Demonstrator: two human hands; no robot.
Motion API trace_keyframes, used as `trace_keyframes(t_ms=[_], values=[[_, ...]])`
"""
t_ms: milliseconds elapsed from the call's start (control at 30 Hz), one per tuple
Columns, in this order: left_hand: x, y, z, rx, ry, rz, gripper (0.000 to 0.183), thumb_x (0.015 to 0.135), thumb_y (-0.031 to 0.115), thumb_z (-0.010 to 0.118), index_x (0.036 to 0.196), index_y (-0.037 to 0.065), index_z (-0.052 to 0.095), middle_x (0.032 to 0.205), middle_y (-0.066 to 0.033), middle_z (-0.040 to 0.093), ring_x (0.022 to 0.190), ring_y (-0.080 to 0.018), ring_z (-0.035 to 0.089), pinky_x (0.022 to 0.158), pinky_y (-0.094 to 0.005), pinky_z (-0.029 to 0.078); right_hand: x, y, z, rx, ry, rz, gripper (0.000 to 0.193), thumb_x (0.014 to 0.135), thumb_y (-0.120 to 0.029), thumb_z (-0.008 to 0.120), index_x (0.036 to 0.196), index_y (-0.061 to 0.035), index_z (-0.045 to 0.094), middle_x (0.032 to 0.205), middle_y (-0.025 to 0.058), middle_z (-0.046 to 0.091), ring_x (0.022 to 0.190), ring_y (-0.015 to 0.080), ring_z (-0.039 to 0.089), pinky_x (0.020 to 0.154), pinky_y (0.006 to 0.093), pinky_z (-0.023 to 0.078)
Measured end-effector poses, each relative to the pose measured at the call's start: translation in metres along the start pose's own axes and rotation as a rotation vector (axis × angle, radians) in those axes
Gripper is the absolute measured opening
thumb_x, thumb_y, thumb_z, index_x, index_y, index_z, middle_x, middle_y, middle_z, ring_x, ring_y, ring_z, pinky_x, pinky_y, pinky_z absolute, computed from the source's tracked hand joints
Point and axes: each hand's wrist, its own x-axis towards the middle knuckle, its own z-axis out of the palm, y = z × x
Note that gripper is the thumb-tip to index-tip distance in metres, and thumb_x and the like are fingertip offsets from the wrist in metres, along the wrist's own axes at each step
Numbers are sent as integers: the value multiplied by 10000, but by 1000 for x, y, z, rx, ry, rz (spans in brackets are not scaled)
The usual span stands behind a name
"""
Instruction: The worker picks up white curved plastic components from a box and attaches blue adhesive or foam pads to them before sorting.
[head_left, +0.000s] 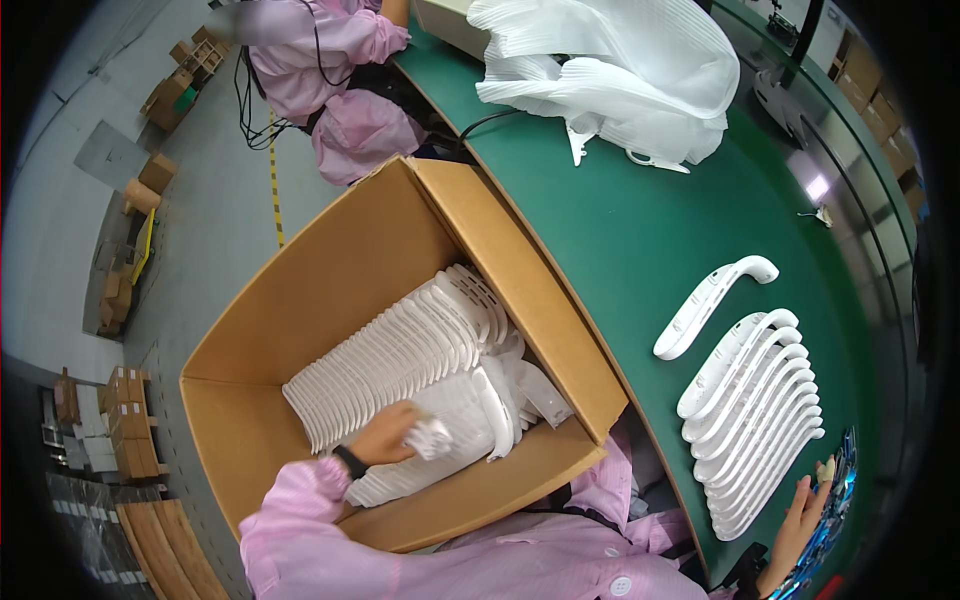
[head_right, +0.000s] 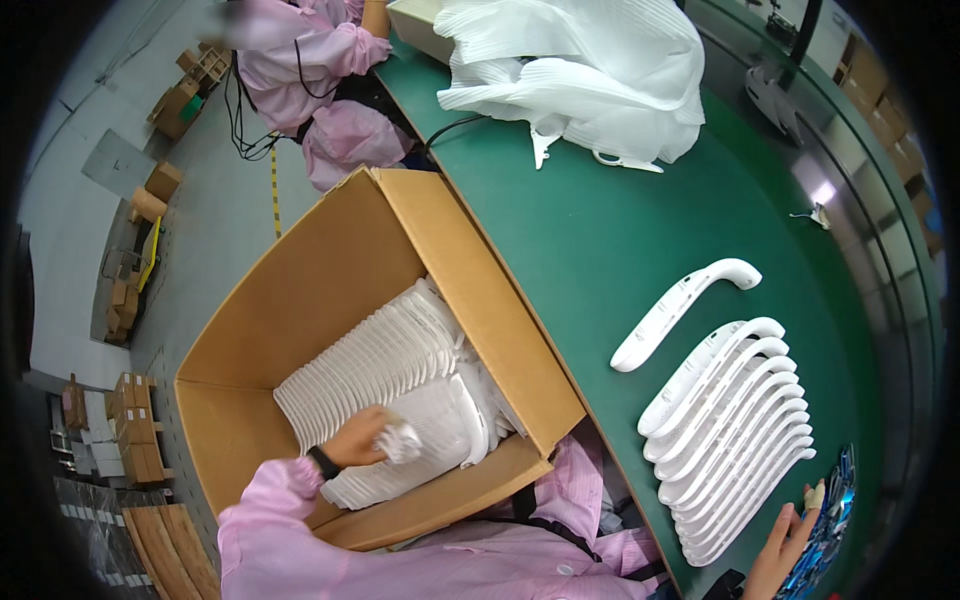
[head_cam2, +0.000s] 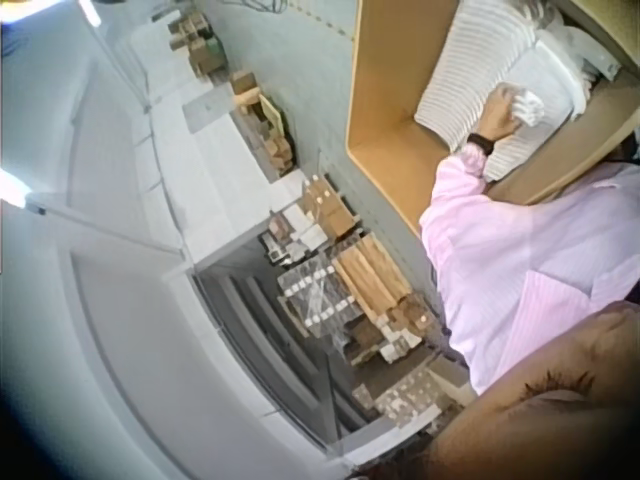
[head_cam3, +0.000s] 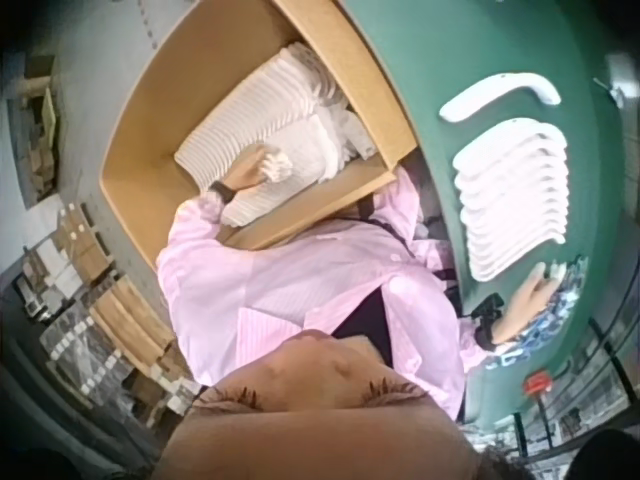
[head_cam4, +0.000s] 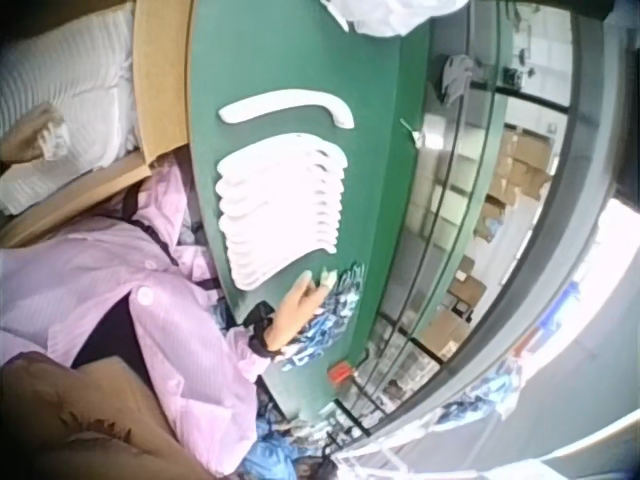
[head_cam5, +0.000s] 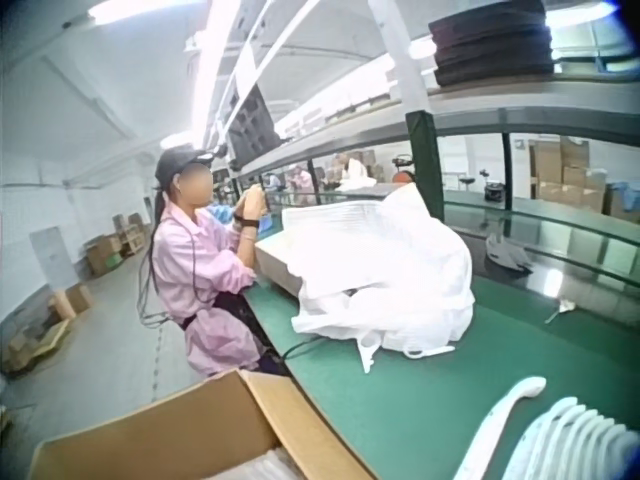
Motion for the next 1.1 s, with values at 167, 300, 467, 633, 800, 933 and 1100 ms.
trace_keyframes(t_ms=[167, 300, 467, 633, 800, 933, 1100], values=[[91, 6, 39, 300, -517, 392, 424, 695, 69, 609, 1109, 47, 516, 1007, -107, 546, 974, -260, 523, 794, -383, 414, -7, 4, -7, -14, 44, 15, 515, 976, -321, 448, 1418, -94, 314, 1323, 33, 481, 978, 135, 516, 719, 242, 390], [118, 2, 62, 523, -862, 627, 438, 685, 55, 592, 1115, 55, 515, 1148, -109, 494, 1073, -268, 473, 831, -425, 399, -14, 28, -19, -18, 56, 67, 508, 973, -306, 461, 1401, -63, 336, 1309, 37, 494, 971, 119, 513, 704, 225, 383], [111, -7, 92, 320, -673, 835, 492, 630, 41, 627, 1102, 63, 491, 1388, -192, 334, 1347, -328, 262, 998, -490, 326, -23, 29, -17, -8, 112, 68, 509, 969, -302, 473, 1392, -46, 350, 1284, 28, 503, 951, 108, 514, 687, 211, 375], [118, -21, 106, 294, -654, 878, 603, 594, 47, 635, 1165, 35, 444, 1304, -190, 389, 1257, -330, 361, 992, -435, 335, -24, 26, -9, 49, 162, 90, 504, 968, -282, 476, 1400, -56, 343, 1282, 15, 500, 895, 93, 494, 680, 203, 369], [130, 18, 71, 302, -590, 836, 505, 647, 77, 590, 1136, 39, 471, 1043, -126, 480, 997, -282, 483, 840, -343, 393, -26, 8, -10, -20, 71, 74, 483, 968, -238, 471, 1398, -54, 349, 1312, 18, 484, 888, 103, 467, 733, 210, 377], [107, -10, 73, 349, -640, 767, 403, 687, 135, 618, 1065, 40, 515, 1100, -106, 495, 1050, -276, 478, 861, -360, 386, -27, 19, -8, 8, 103, 41, 474, 970, -222, 466, 1397, -52, 351, 1313, 19, 481, 902, 97, 458, 741, 205, 371], [102, 5, 64, 461, -473, 767, 315, 648, 135, 654, 902, 59, 484, 1248, -135, 464, 1278, -301, 367, 941, -437, 361, -27, 14, -6, -13, 89, 33, 463, 971, -199, 460, 1396, -49, 350, 1326, 52, 473, 937, 120, 467, 797, 220, 381]])
